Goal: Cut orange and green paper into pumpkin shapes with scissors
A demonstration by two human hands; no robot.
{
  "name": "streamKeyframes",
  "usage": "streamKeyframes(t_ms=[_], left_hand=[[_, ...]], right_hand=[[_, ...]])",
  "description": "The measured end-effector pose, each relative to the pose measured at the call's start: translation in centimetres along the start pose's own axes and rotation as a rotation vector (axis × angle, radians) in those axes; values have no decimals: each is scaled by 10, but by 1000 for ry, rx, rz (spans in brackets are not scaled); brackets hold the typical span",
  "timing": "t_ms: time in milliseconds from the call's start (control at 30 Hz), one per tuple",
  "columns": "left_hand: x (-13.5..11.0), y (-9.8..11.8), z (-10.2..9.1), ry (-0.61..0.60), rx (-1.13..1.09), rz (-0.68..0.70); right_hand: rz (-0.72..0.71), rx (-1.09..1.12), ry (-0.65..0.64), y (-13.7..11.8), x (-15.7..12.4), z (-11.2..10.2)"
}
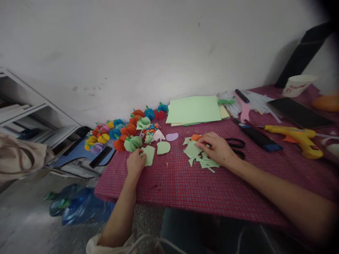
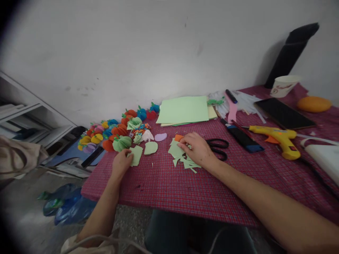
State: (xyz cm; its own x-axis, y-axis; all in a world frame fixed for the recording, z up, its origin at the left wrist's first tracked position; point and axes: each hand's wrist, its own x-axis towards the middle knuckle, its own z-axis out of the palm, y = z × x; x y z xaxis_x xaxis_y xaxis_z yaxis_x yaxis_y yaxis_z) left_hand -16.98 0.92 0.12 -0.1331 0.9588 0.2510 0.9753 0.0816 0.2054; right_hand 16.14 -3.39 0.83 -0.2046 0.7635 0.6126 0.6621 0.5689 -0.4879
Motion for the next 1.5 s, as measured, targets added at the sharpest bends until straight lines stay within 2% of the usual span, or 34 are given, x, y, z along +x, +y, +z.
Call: streamKeyframes(t_ms=[67, 167, 233, 267, 367, 433, 500, 567, 667, 800, 867, 933, 1033, 1133, 1267, 1500], left_hand=[[-4, 3, -1, 13, 94, 51], [-12, 15, -9, 129, 154, 86], [-18, 31, -16, 216, 78, 156], [-21, 41, -19, 219, -13, 231], [-32, 80, -24, 29, -361, 529], [-38, 108, -23, -77, -477, 629], [-41, 131, -19, -115, -540, 667], [-40, 148, -12, -129, -579, 635], [-34, 158, 2, -228, -713, 524], [-26, 156, 17, -441, -1085, 249], [-24, 153, 20, -499, -1192, 111], [-24, 151, 19, -522, -1232, 33], [-26, 152, 16, -550, -1255, 46], [-31, 153, 16, -586, -1279, 128], [-35, 153, 20, -592, -1263, 181], [-38, 155, 22, -565, -1205, 195]], right_hand=[[-10, -4, -3, 1, -1, 1], [-15, -11, 1, 1, -1, 1], [-8, -3, 7, 0, 0, -1], [-4, 2, 11, 0, 0, -2], [-2, 8, 28, -2, 1, -5], [-5, 3, 30, -2, 2, -6], [-2, -4, 26, -2, 1, -6], [-3, -10, 26, -1, 1, -5], [-12, -19, 45, -2, 3, -9], [105, 11, 203, -1, 9, -22], [212, 117, 311, 0, 11, -29], [281, 285, 327, -1, 11, -31], [302, 467, 147, -5, 8, -23], [324, 453, -52, -7, 1, -8], [354, 374, -76, -2, -3, 5], [398, 384, -50, 2, -4, 8]])
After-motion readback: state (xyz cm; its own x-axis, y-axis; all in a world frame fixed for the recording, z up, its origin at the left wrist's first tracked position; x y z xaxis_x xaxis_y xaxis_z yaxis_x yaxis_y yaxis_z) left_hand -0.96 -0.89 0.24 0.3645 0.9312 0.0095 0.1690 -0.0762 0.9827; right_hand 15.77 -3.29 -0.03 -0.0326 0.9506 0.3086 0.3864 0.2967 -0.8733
